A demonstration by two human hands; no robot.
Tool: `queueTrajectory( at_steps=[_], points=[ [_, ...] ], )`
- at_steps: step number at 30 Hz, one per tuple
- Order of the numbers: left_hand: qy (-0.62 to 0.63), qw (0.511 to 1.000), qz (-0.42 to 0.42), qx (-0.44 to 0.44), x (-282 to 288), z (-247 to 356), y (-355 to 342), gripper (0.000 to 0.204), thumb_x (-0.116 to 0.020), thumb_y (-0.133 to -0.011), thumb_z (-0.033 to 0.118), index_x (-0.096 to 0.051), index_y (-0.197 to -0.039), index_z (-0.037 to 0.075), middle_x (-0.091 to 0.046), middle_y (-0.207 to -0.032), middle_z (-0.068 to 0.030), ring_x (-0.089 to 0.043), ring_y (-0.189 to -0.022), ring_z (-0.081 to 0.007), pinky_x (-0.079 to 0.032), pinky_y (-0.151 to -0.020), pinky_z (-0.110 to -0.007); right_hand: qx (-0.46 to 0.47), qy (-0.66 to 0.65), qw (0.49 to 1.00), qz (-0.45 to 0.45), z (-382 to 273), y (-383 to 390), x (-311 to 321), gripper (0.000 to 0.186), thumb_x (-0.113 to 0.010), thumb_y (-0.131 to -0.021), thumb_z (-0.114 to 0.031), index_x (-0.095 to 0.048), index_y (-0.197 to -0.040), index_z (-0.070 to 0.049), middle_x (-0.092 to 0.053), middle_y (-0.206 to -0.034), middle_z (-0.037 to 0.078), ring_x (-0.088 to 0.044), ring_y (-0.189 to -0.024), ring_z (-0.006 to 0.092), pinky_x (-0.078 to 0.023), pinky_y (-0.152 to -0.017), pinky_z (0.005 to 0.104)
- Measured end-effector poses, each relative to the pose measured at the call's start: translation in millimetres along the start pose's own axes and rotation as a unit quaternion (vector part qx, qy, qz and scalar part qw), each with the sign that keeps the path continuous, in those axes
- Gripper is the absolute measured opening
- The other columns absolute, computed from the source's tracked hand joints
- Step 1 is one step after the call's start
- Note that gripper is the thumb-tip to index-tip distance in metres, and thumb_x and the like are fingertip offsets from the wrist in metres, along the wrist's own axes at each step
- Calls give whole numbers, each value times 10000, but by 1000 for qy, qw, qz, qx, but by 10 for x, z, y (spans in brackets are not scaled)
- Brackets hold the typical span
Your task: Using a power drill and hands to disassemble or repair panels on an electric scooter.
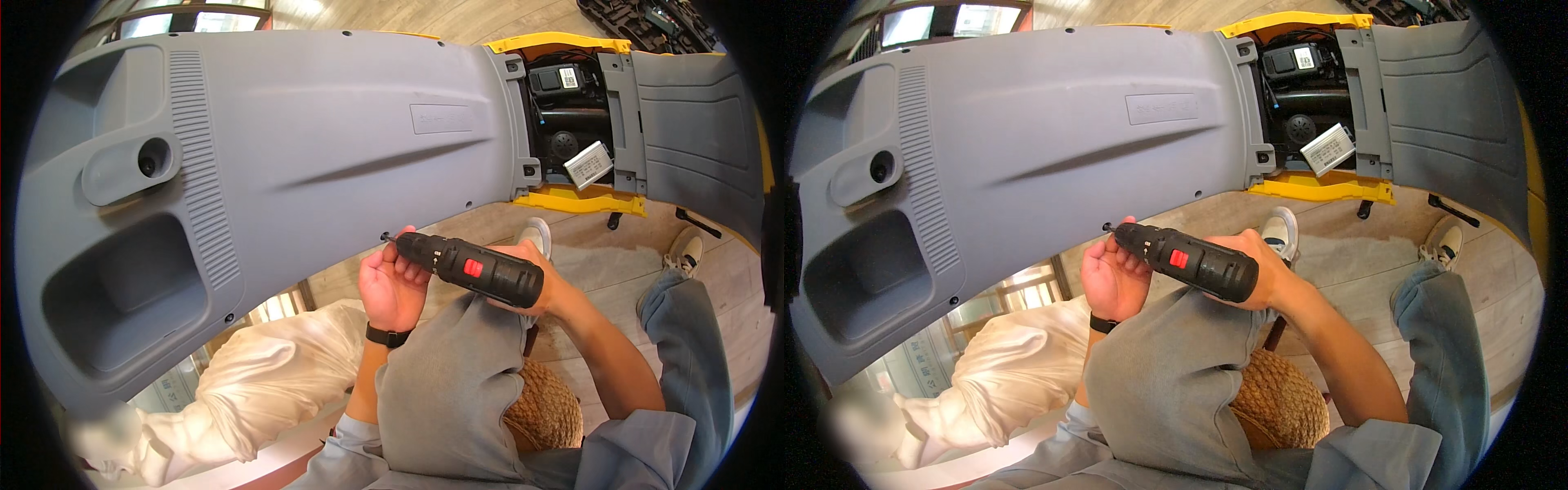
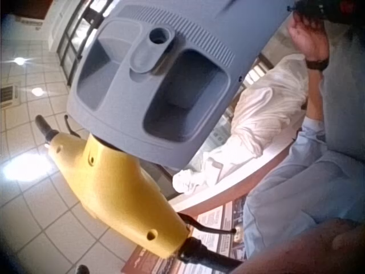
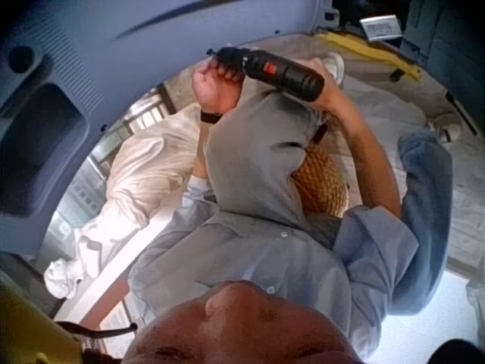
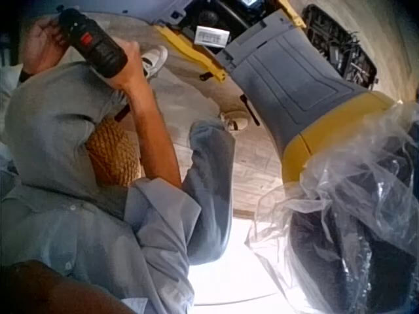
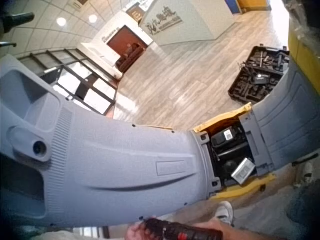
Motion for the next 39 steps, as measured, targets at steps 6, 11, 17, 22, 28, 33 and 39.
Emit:
queueTrajectory(
  at_steps=[6,11,17,22,28,33,39],
  points=[
    [3,1000,-1,-2,17,3,-5,496,-332,-913,288,-545,-1238,-21,-477,-715,24,-394,-635,-103,-355,-590,-262,-4,11,1000,-3,20,4,-9,363,-751,-652,-154,-627,-978,-56,-648,-754,128,-621,-672,350,-520,-621,358],
    [12,1000,-3,4,29,-3,-1,498,-332,-913,289,-542,-1239,-23,-478,-716,22,-403,-640,-106,-361,-591,-259,-20,-22,1000,1,56,1,-17,344,-750,-643,-154,-622,-948,-60,-646,-742,138,-618,-670,361,-518,-621,361],
    [8,1000,13,-3,56,14,7,488,-330,-915,288,-551,-1223,-20,-484,-707,12,-440,-636,-115,-400,-588,-264,-44,4,999,-8,84,-9,-27,315,-707,-642,-172,-621,-929,-76,-641,-741,164,-617,-687,384,-511,-625,393],
    [5,1000,7,-6,47,27,10,479,-325,-917,286,-557,-1215,-10,-522,-731,4,-460,-640,-110,-421,-585,-260,-36,30,999,-7,44,-36,1,325,-687,-645,-183,-621,-949,-86,-629,-711,170,-614,-679,384,-500,-615,411],
    [0,1000,23,-7,52,24,19,470,-322,-916,282,-566,-1194,-9,-547,-760,3,-475,-657,-106,-429,-589,-252,11,144,989,-18,-51,-96,112,302,-654,-676,-210,-613,-951,-91,-596,-639,157,-610,-657,368,-475,-592,429],
    [8,1000,-2,-13,23,24,2,467,-325,-912,277,-571,-1185,-11,-491,-721,11,-457,-651,-115,-407,-586,-263,-28,28,998,-47,26,-99,98,316,-701,-635,-156,-622,-925,-58,-615,-671,126,-603,-624,331,-476,-586,365],
    [3,999,-39,-12,-17,15,-2,469,-329,-911,276,-565,-1200,-9,-476,-707,18,-449,-648,-115,-400,-586,-265,-72,18,997,-37,127,-65,30,312,-710,-631,-168,-618,-911,-68,-593,-649,119,-589,-609,338,-464,-562,366]
  ],
)
Point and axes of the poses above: each hand's wrist, its own y-axis away from the middle knuckle, its own x-axis out of the back of the hand, z = x × y, the point moved 7 cm from there along -y, towards the middle knuckle
